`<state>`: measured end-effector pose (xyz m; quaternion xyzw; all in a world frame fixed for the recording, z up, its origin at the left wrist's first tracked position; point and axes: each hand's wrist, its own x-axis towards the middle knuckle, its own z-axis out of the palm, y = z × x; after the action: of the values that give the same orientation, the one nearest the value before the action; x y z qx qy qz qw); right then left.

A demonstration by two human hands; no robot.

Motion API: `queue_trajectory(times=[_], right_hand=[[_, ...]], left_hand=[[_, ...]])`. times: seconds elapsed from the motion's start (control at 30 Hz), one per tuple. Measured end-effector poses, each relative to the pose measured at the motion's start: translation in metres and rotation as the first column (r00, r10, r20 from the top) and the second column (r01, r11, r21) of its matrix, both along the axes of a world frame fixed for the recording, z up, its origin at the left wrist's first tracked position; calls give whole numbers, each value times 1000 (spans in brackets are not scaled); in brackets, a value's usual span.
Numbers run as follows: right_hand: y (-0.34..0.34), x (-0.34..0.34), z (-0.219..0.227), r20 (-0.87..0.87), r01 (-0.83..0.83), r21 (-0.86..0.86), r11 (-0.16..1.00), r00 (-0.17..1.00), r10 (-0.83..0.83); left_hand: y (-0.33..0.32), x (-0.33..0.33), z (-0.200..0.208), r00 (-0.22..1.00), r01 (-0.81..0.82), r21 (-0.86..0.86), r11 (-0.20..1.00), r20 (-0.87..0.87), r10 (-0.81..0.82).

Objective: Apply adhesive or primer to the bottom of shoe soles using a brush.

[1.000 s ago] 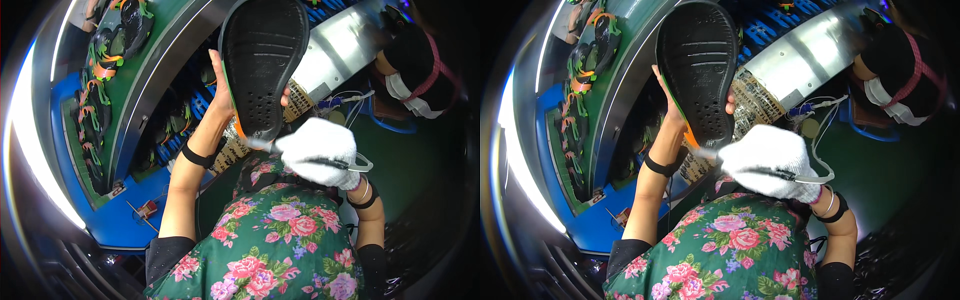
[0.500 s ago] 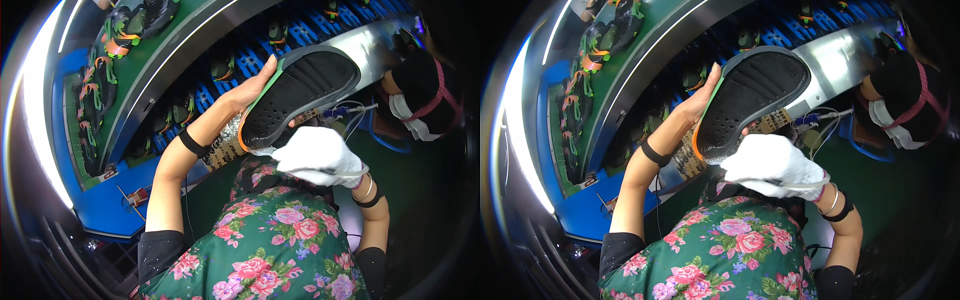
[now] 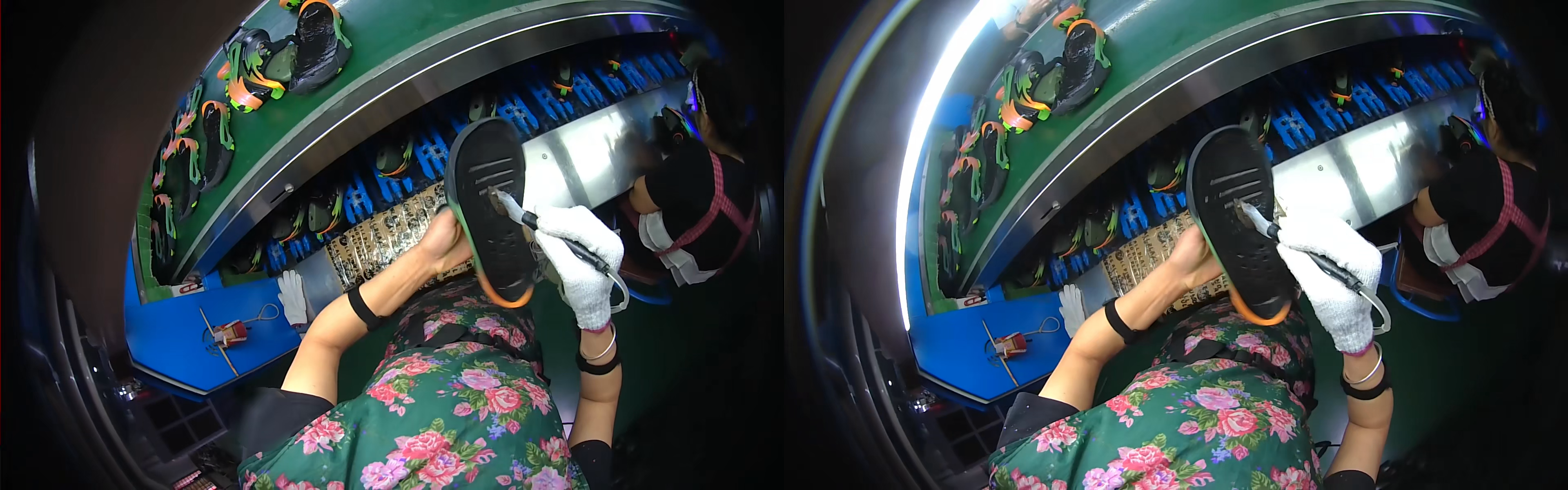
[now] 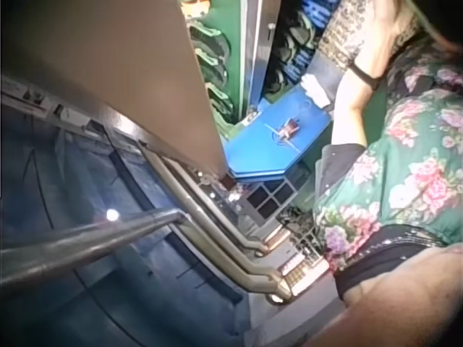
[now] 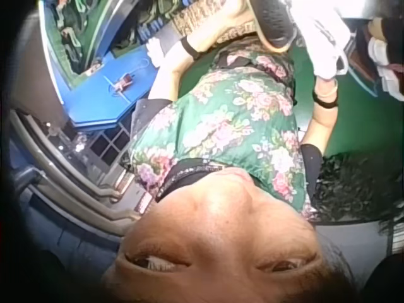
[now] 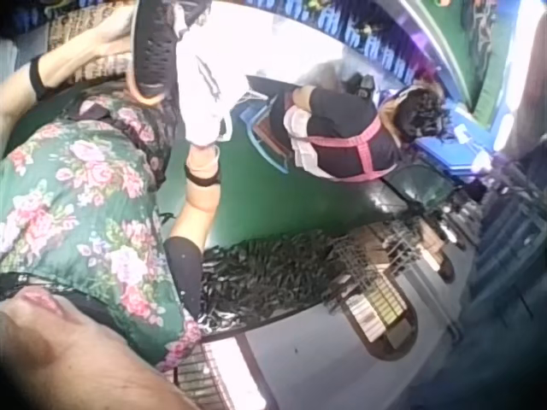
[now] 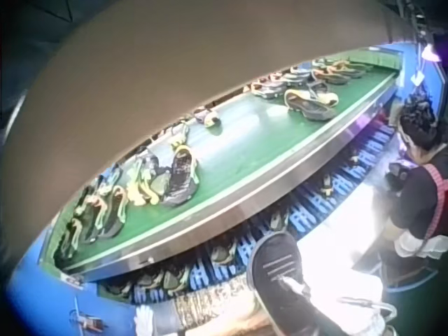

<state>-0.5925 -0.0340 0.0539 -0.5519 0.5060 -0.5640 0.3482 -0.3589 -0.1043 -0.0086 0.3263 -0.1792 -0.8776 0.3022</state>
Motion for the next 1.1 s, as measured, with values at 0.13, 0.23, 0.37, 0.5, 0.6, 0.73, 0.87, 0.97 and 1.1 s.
queue_trajectory(times=[0.13, 0.23, 0.37, 0.5, 0.6, 0.73, 0.87, 0.97, 1.1], right_hand=[[1, 0, -3, -124, -71, -96, 993, 991, 59], [6, 4, 0, -201, -91, -163, 982, 978, 57], [17, 12, 6, -156, -17, -170, 985, 988, -10], [15, 15, 8, -137, 57, -243, 968, 986, -93], [11, 16, 26, -140, 52, -258, 965, 986, -90], [1, 12, 36, -214, 46, -331, 943, 969, -122], [-9, 13, 43, -286, 38, -392, 919, 945, -161], [-16, 10, 44, -382, -4, -437, 899, 906, -181], [-9, 16, 23, -331, -45, -273, 961, 942, -50]], left_hand=[[19, -5, 12, 923, 132, -201, 971, 382, -46], [12, 15, 3, 932, 301, -77, 950, 234, -276], [19, 17, 8, 973, 17, 122, 992, -232, 12], [25, 4, 32, 793, -2, 368, 930, -566, 226], [30, 6, 23, 747, 22, 298, 954, -640, 182], [32, -19, 28, 861, -60, 203, 977, -484, 154], [34, -21, 13, 817, -55, 340, 939, -525, 238], [40, -27, 19, 814, -41, 352, 935, -531, 235], [51, -33, 22, 993, -109, 103, 989, 52, 104]])
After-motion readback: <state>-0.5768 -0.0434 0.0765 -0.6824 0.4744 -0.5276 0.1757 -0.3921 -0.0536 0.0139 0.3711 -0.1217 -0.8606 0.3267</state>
